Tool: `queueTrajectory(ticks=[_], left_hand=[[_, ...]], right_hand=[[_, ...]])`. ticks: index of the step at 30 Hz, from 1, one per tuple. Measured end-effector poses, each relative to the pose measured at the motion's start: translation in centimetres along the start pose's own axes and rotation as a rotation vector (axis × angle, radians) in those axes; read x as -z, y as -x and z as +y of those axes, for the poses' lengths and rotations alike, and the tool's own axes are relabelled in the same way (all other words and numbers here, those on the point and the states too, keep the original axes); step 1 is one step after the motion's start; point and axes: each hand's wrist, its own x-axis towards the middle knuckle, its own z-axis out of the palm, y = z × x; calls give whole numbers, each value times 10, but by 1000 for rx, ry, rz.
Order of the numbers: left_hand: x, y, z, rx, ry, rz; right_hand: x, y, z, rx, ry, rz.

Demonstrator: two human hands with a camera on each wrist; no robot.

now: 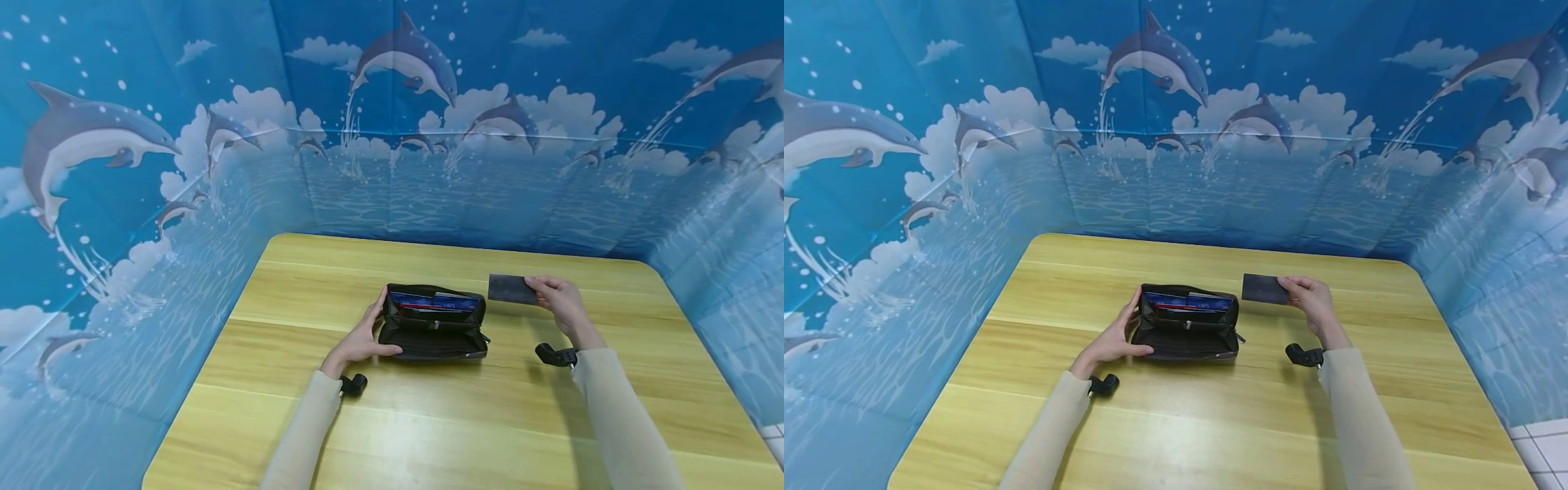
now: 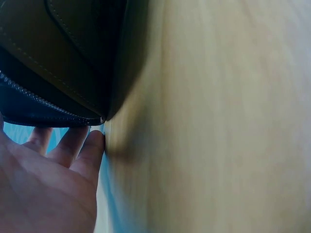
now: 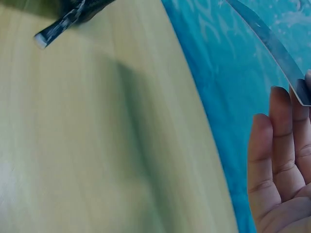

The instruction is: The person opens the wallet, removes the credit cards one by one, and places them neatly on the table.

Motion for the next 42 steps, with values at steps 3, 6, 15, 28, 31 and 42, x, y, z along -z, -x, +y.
queueTrajectory(ticks=[3,6,15,28,31,42], left_hand=[[1,-1,0,3,0,0],[1,0,0,6,4,0],[-1,0,-1,-3,1,-9],[0,0,-2,-8,8,-8],[0,0,-3,-19,9,-8],[1,-1,1,-7,11,-24]], right_hand=[[6,1,7,-34,53,2],[11,2,13,-56,138,-18],[16,7,31,-111,283,-54],[9,4,47,-156,413,-12],[7,4,49,-154,408,-4],[5,5,52,-169,507,43]])
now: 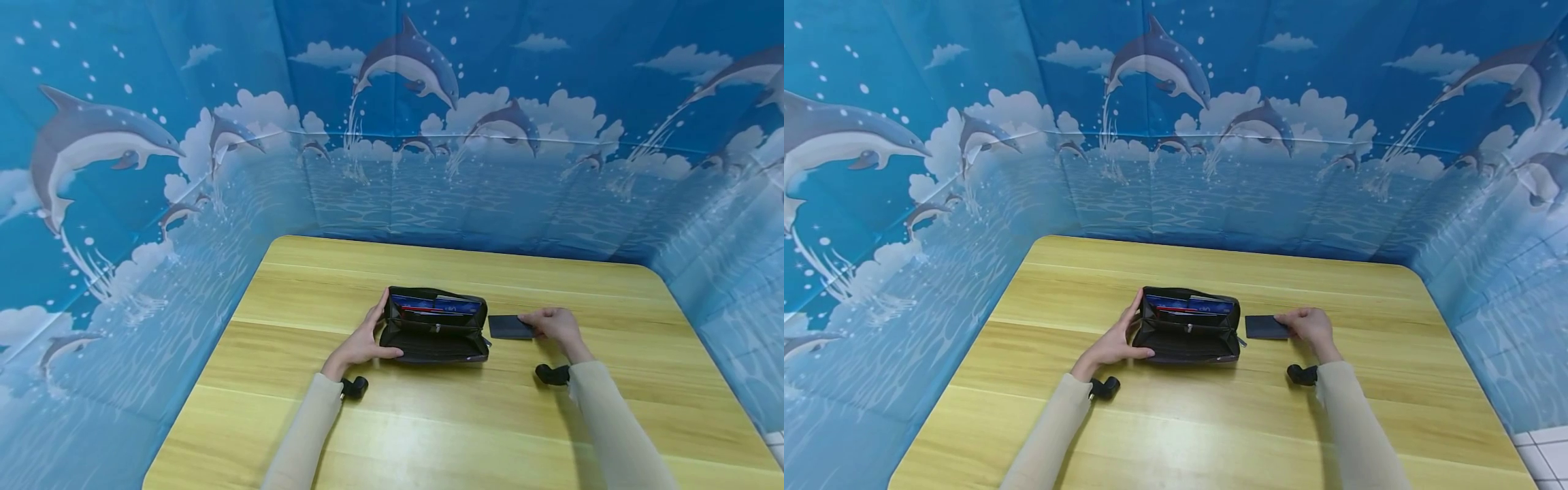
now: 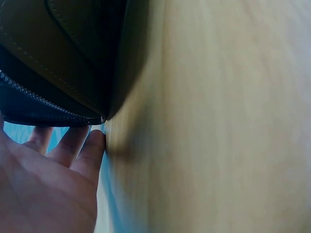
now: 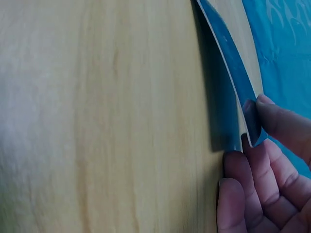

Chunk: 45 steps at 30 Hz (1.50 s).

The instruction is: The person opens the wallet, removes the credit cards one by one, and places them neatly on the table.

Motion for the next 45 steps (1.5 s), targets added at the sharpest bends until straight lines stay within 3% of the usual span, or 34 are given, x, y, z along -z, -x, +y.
queueTrajectory(ticks=[7,16,21,28,45], left_hand=[[4,10,28,5,2,-37],[3,11,30,3,2,-41],[2,9,24,7,16,-32],[-2,1,-3,3,3,15],[0,0,-4,15,4,19]], right_hand=[[-1,2,0,-14,65,35],[0,5,0,-56,72,55],[-1,6,0,-62,52,53],[0,7,-1,-47,65,56],[0,4,-1,-67,53,50]])
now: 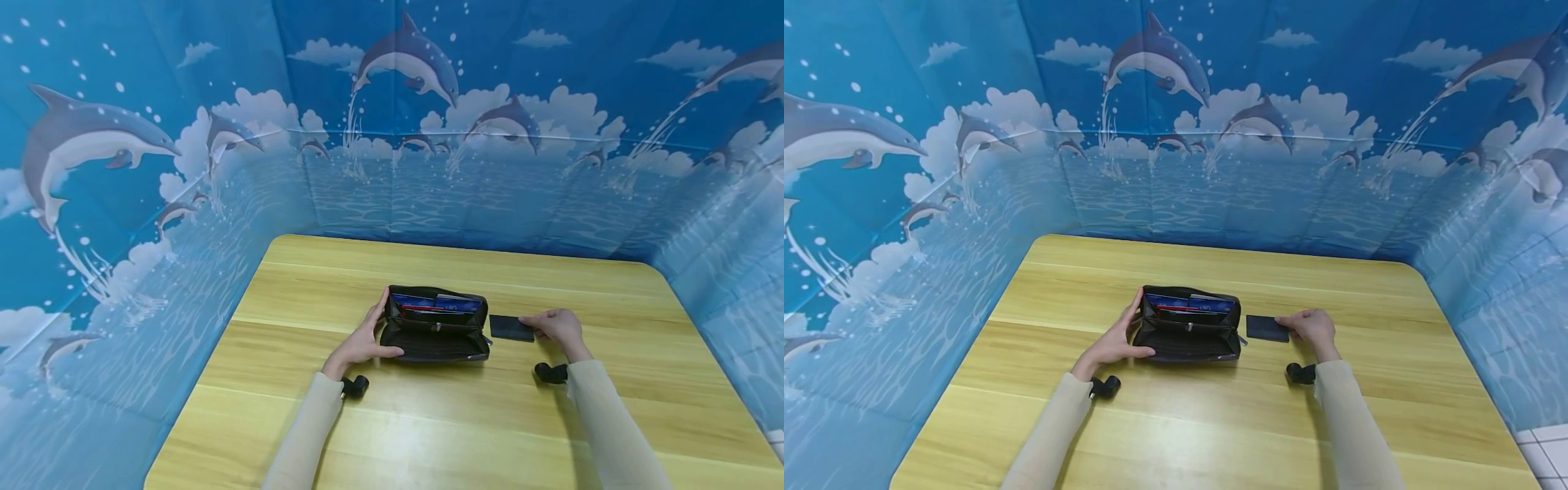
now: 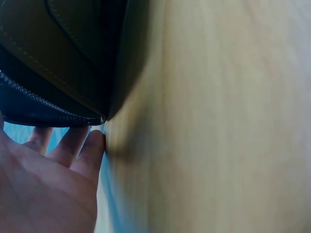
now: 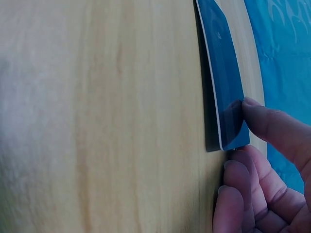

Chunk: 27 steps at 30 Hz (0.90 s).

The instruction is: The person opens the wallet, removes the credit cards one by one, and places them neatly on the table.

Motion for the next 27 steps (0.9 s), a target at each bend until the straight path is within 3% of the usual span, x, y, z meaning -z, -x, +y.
queueTrajectory(ticks=[17,27], left_hand=[[1,0,0,-12,1,2],[1,-1,1,-8,-1,2]], right_hand=[[-1,5,-2,53,85,27],[-2,7,-2,54,59,33]])
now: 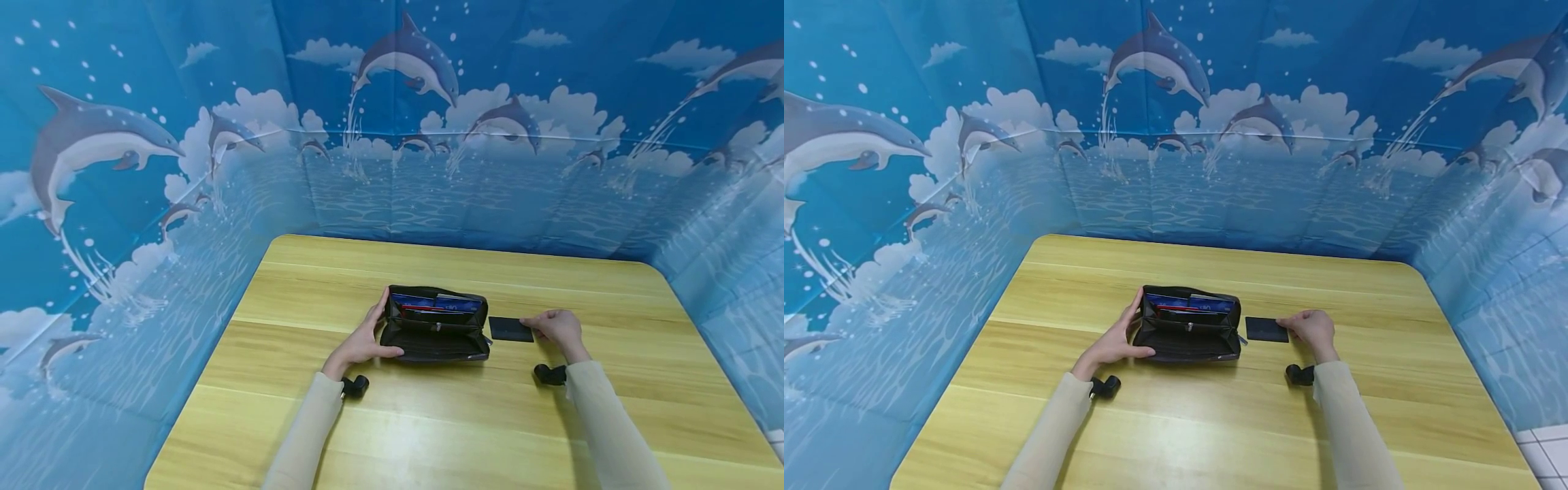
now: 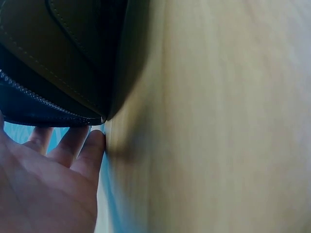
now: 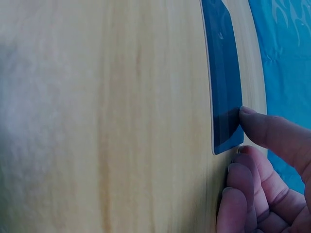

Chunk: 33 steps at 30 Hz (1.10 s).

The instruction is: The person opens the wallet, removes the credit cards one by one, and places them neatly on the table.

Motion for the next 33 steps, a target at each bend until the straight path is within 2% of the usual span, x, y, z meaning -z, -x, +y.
queueTrajectory(ticks=[13,16,18,22,24,31,33], left_hand=[[0,-1,-1,-19,-4,-9],[-1,-1,-2,-14,-6,-19],[1,1,3,-7,-10,-22],[5,8,24,3,-16,-39],[7,11,34,-1,-14,-51],[6,9,31,-9,-20,-65],[5,6,23,-6,-22,-63]], right_hand=[[1,4,1,-3,-22,0],[0,7,-2,30,-7,11],[-2,8,-8,92,16,46],[-8,10,-32,319,66,119],[-11,14,-48,426,53,115],[-26,32,-97,628,-29,-6],[-31,35,-105,685,-22,-31]])
